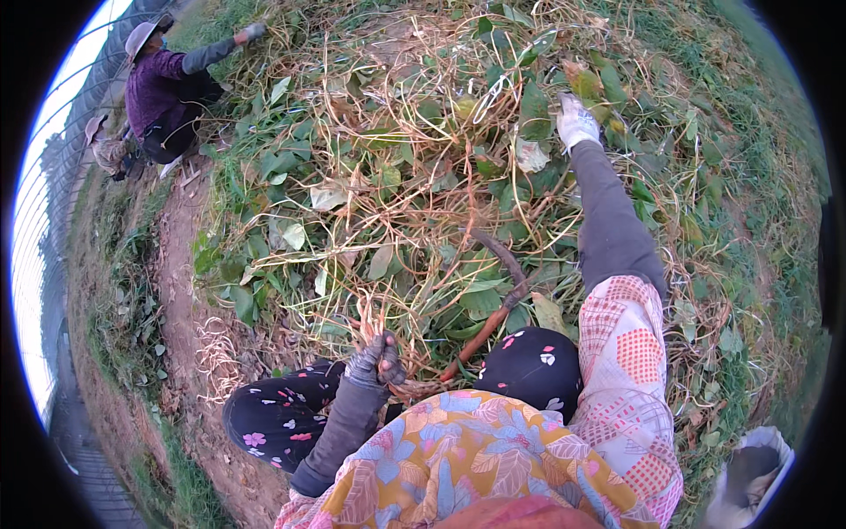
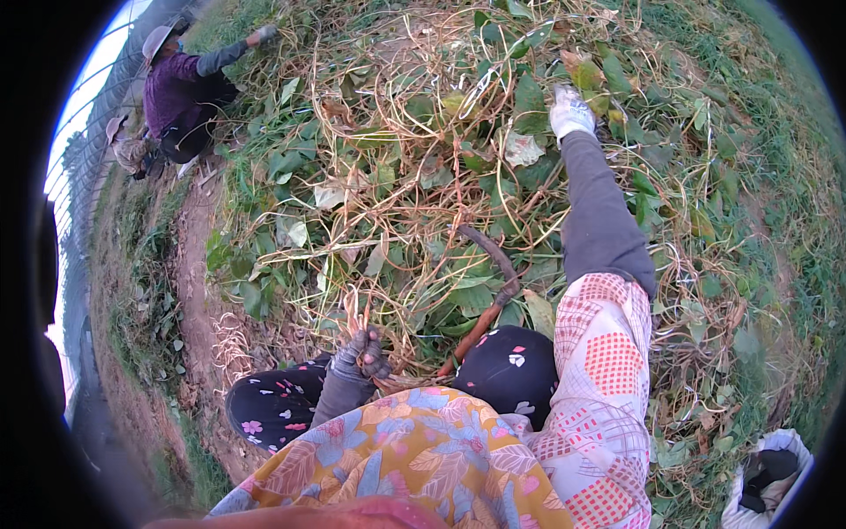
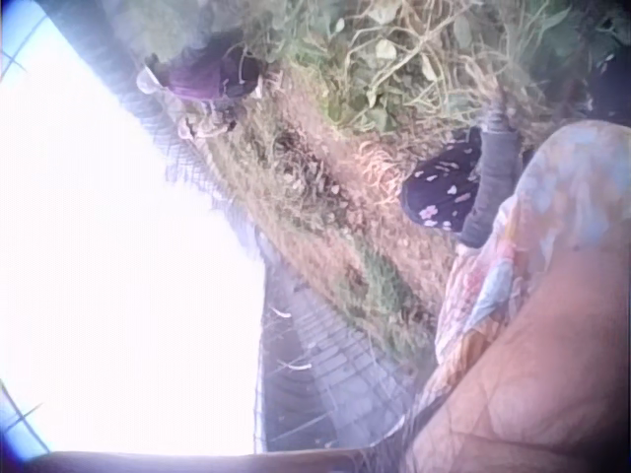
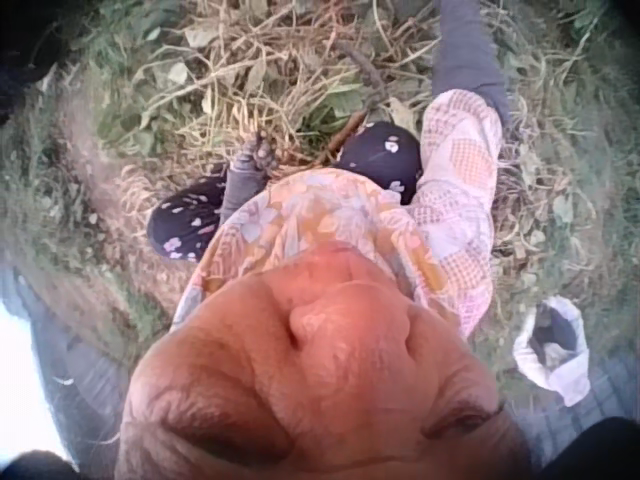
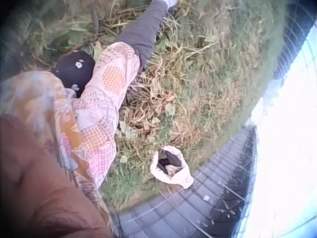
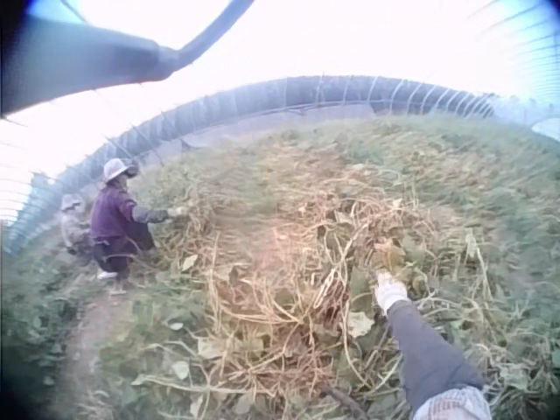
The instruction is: The person kneels on the ground and uses a small hand hoe to loosen soil around plants. They pull up weeds and vines by hand, gathering them into a pile while another person works nearby.
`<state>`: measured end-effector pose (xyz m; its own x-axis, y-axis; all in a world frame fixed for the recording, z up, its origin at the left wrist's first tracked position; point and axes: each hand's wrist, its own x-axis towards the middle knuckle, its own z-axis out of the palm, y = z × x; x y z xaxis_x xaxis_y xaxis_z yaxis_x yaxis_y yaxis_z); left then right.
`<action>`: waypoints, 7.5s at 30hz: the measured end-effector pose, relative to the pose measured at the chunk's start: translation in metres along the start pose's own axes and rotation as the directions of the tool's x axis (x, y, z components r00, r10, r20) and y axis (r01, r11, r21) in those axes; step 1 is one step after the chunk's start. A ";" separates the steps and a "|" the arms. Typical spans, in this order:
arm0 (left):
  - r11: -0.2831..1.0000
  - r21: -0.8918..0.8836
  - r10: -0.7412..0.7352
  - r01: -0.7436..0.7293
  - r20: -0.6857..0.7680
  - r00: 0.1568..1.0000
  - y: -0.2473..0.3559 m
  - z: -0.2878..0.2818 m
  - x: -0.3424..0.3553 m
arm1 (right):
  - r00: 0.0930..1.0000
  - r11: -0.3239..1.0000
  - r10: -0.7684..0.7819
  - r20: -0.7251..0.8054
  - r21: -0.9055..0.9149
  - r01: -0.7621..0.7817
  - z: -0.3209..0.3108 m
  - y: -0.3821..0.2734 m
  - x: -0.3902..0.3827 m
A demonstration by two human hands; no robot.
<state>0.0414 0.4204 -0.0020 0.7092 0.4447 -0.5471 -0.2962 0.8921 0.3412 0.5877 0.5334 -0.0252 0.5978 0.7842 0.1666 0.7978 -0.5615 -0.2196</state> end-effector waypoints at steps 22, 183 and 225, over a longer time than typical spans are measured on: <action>0.970 0.239 -0.110 0.043 0.276 0.955 -0.028 0.043 0.041 | 0.959 0.584 -0.138 0.248 0.803 -0.124 -0.203 -0.098 -0.297; 0.951 0.250 -0.289 0.182 0.509 0.811 0.059 0.033 0.036 | 0.809 0.567 -0.392 -0.437 0.578 0.587 -0.206 -0.157 -0.286; 0.881 0.056 0.447 -0.470 0.230 0.865 0.125 0.018 0.014 | 0.942 0.849 0.202 -0.269 0.527 -0.031 -0.007 0.035 0.048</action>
<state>0.0257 0.5372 0.0463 0.6277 0.7648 -0.1452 -0.5585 0.5723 0.6004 0.6445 0.5493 -0.0182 0.7450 0.5545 0.3708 0.6173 -0.3622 -0.6984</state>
